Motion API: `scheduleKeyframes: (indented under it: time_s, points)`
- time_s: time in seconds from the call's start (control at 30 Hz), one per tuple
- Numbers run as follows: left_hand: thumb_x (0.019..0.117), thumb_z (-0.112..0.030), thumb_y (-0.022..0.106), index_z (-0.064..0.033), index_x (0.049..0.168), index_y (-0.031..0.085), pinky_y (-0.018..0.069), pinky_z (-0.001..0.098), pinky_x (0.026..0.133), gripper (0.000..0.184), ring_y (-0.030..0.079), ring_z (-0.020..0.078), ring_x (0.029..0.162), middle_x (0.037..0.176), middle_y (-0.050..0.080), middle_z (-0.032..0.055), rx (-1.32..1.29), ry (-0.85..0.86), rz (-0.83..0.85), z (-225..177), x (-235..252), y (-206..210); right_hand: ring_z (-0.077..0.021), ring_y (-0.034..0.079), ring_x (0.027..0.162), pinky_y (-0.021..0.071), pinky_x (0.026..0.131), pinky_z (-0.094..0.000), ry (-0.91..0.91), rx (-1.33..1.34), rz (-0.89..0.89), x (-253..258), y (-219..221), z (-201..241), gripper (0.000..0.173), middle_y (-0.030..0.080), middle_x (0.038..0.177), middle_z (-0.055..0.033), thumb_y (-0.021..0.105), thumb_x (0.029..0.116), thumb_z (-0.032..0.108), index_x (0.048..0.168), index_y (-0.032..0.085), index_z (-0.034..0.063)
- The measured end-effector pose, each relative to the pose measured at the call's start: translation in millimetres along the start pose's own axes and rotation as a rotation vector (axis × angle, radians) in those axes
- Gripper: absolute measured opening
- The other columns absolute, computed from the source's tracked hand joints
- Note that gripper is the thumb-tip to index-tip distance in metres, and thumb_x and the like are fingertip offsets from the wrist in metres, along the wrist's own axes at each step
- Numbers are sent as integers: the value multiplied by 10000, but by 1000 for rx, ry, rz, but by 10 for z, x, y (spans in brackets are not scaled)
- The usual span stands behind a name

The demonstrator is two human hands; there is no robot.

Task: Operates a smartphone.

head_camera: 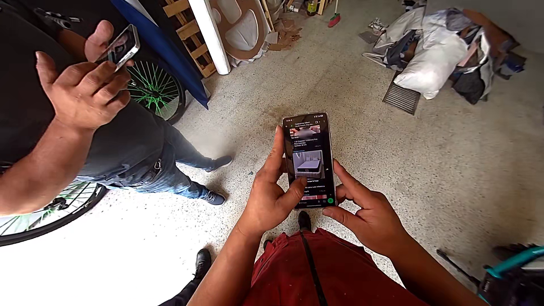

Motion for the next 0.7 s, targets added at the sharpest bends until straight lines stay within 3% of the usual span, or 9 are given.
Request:
scheduleKeyframes:
  time_s: [0.13, 0.2, 0.27, 0.37, 0.5, 0.6, 0.63, 0.7]
  points:
    - [753, -96, 883, -176, 1666, -62, 472, 430, 1176, 1316, 473, 238, 1434, 1648, 333, 103, -24, 7, 142, 18, -5, -10, -127, 723, 907, 643, 851, -315, 3, 6, -4, 6, -6, -5, 838, 740, 1006, 37, 771, 942, 253, 1638, 306, 227]
    - [810, -95, 830, -166, 1671, -17, 507, 441, 1136, 1210, 531, 248, 1382, 1617, 389, 110, -38, 8, 110, -2, -10, -26, -129, 724, 911, 644, 846, -314, -1, 9, -2, 16, -2, -1, 844, 742, 1016, 32, 772, 939, 248, 1640, 303, 227]
    - [909, -55, 685, -134, 1671, 40, 545, 444, 1083, 1001, 585, 248, 1317, 1592, 422, 120, -24, 11, 41, -12, -8, -28, -132, 725, 914, 645, 847, -316, -7, 20, -1, 30, 6, 10, 848, 744, 1032, 28, 775, 936, 244, 1640, 303, 227]
    - [941, -17, 601, -106, 1667, 48, 538, 432, 1099, 917, 574, 240, 1337, 1597, 417, 124, -3, 14, 0, -17, -8, -25, -132, 725, 923, 643, 856, -310, -21, 26, 1, 51, 17, 32, 841, 746, 1049, 27, 776, 935, 232, 1637, 312, 224]
    - [889, -8, 662, -121, 1670, 44, 555, 431, 1074, 1002, 591, 240, 1309, 1596, 416, 117, 4, 8, 5, -17, -22, -47, -126, 723, 915, 644, 849, -311, -19, 6, 17, 63, 20, 31, 851, 741, 1023, 35, 777, 935, 245, 1640, 302, 216]
    - [758, -85, 866, -175, 1666, -57, 515, 416, 1126, 1298, 530, 223, 1377, 1630, 356, 99, 27, -9, 87, 0, -28, -64, -128, 721, 904, 646, 840, -316, -13, 13, 23, 73, 21, 38, 853, 739, 1003, 36, 777, 934, 242, 1641, 301, 217]
    - [750, -122, 887, -174, 1663, -74, 501, 413, 1143, 1327, 513, 220, 1395, 1636, 347, 100, 27, -8, 103, 1, -31, -71, -129, 720, 904, 646, 839, -315, -11, 13, 23, 72, 21, 39, 849, 737, 1000, 37, 777, 934, 244, 1639, 305, 218]
    - [826, -116, 827, -147, 1669, -23, 518, 430, 1122, 1198, 546, 240, 1362, 1615, 386, 119, -2, 6, 73, -19, -35, -92, -123, 721, 918, 644, 847, -309, -8, 4, 30, 81, 27, 45, 847, 738, 1012, 44, 773, 939, 257, 1641, 300, 234]
Point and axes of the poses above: each hand's wrist, its own x-axis towards the middle knuckle, its own y-axis out of the palm, z = x × y, the point moved 5 cm from there along x, towards the middle knuckle
